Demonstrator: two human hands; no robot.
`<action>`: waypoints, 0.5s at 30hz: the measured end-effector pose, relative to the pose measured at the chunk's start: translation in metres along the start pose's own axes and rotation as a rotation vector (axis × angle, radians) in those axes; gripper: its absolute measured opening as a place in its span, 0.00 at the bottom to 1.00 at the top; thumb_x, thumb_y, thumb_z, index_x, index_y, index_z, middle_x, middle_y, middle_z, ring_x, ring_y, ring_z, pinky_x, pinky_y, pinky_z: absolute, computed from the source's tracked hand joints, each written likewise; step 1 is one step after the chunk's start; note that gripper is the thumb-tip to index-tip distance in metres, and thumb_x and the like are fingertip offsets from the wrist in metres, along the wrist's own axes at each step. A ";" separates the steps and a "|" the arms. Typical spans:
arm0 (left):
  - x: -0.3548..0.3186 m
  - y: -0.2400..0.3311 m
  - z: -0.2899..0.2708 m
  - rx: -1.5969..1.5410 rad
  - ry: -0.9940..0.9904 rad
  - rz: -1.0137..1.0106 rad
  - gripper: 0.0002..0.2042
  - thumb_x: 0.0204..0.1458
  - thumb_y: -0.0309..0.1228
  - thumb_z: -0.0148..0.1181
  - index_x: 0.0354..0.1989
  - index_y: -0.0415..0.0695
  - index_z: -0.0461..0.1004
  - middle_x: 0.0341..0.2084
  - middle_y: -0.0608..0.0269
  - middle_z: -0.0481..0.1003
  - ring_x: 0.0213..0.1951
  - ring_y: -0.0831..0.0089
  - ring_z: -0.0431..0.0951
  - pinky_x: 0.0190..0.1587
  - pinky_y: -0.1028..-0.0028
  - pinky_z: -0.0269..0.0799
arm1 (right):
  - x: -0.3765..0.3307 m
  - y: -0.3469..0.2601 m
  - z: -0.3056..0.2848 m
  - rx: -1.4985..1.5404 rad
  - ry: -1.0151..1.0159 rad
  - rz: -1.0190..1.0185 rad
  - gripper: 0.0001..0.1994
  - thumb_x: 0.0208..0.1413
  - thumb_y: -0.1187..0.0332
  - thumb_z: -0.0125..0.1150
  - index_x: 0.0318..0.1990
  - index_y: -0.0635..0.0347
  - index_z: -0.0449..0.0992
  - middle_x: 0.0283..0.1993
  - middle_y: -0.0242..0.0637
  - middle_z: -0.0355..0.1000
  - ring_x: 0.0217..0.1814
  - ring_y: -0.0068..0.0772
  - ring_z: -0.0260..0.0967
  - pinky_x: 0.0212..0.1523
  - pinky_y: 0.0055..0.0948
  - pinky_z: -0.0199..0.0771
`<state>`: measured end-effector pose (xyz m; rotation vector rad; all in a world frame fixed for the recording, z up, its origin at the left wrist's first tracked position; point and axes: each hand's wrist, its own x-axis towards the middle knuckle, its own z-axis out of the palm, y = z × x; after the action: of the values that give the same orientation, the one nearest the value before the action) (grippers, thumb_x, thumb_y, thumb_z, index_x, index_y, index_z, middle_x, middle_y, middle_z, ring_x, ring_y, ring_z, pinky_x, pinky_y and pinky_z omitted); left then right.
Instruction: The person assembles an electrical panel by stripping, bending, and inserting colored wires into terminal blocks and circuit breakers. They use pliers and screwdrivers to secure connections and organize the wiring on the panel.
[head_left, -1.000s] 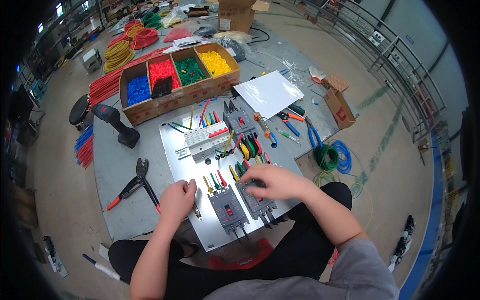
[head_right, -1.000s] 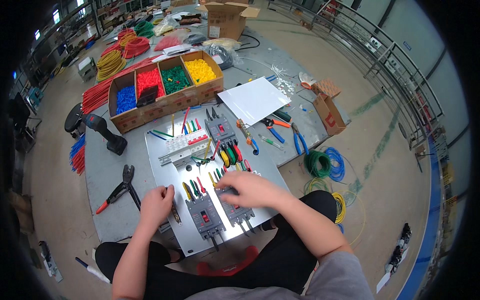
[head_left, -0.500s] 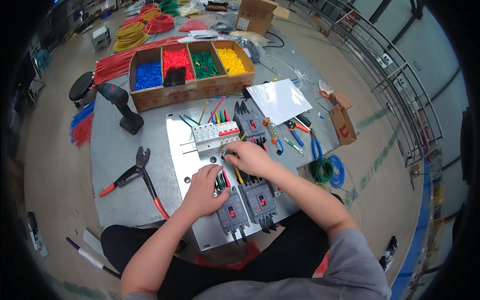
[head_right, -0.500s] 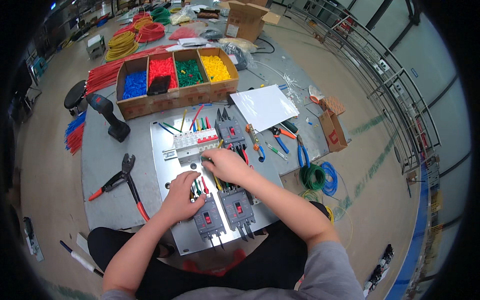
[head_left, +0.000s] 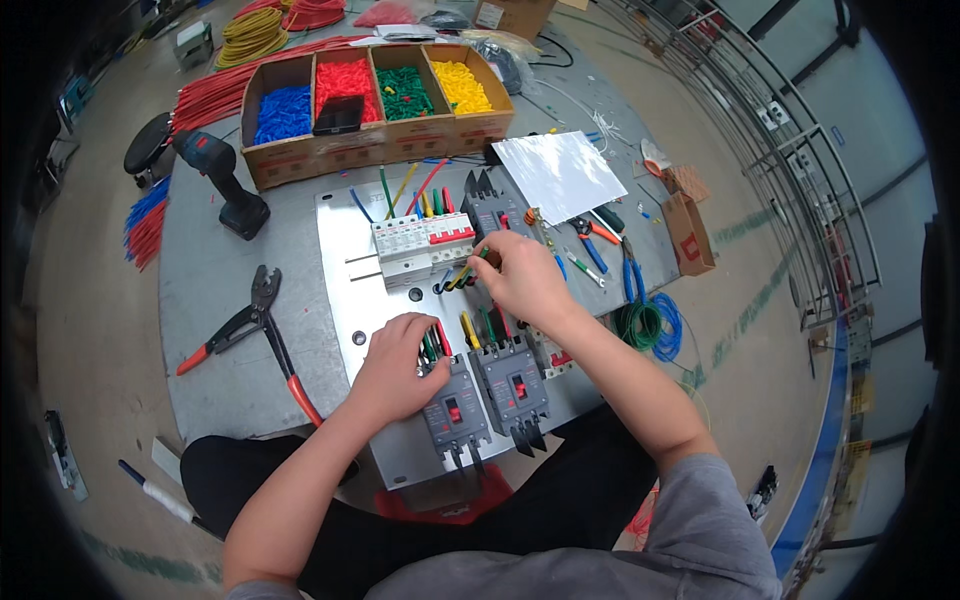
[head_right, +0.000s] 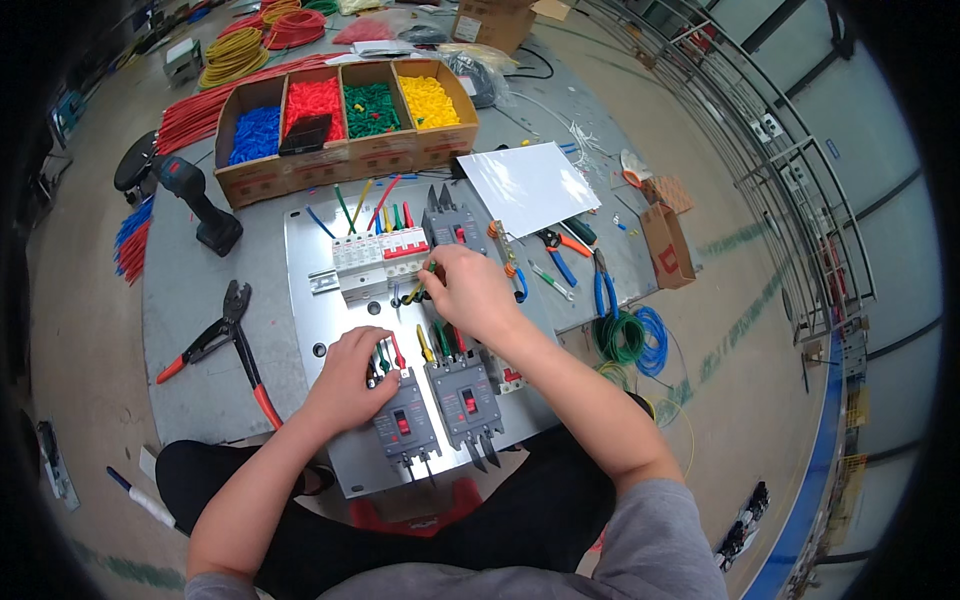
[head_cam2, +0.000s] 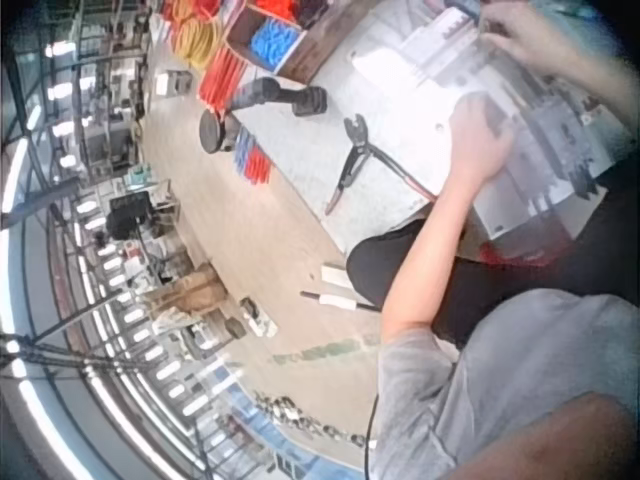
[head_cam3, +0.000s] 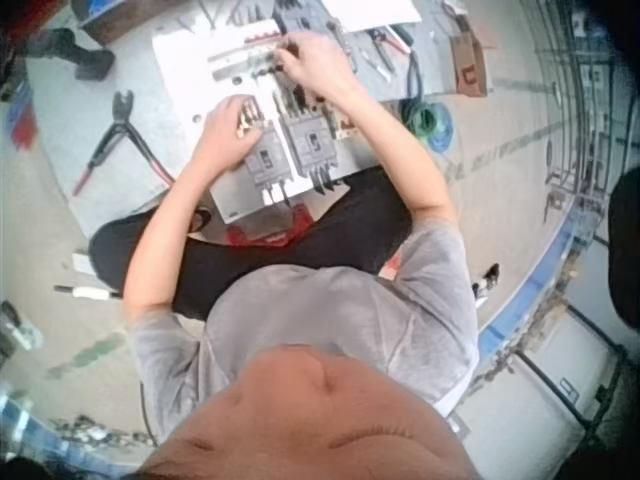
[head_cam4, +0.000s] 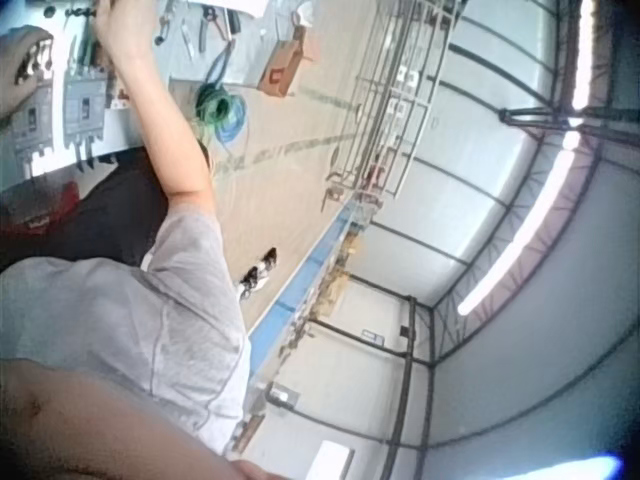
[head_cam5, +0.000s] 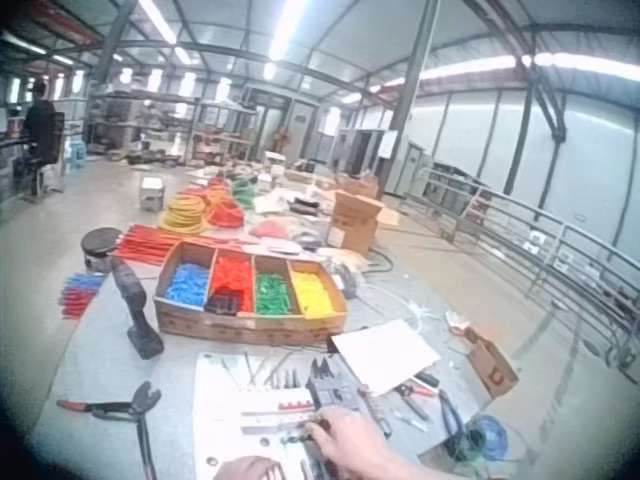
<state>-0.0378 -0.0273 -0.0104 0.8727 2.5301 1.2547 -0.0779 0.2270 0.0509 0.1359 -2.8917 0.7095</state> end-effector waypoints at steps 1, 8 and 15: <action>0.000 0.000 -0.001 -0.001 0.001 -0.001 0.29 0.56 0.38 0.67 0.66 0.39 0.72 0.62 0.46 0.74 0.67 0.48 0.72 0.72 0.54 0.64 | 0.000 -0.001 -0.004 -0.047 0.015 -0.015 0.09 0.64 0.63 0.72 0.43 0.59 0.85 0.41 0.43 0.81 0.38 0.49 0.82 0.40 0.45 0.81; 0.001 0.004 -0.003 0.002 -0.015 -0.016 0.29 0.56 0.39 0.68 0.65 0.39 0.72 0.61 0.46 0.73 0.66 0.48 0.72 0.72 0.55 0.64 | 0.007 0.013 -0.009 -0.061 0.075 0.125 0.12 0.63 0.60 0.72 0.42 0.60 0.84 0.48 0.42 0.77 0.45 0.47 0.82 0.47 0.45 0.82; 0.000 0.006 -0.004 0.017 -0.018 -0.022 0.29 0.57 0.38 0.68 0.65 0.40 0.72 0.60 0.46 0.73 0.65 0.49 0.72 0.71 0.55 0.65 | 0.017 0.039 0.003 0.195 0.022 0.303 0.14 0.64 0.63 0.69 0.49 0.64 0.81 0.43 0.42 0.84 0.43 0.37 0.83 0.48 0.37 0.83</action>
<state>-0.0372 -0.0267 -0.0037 0.8543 2.5328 1.2146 -0.0997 0.2590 0.0340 -0.2919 -2.8459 1.0343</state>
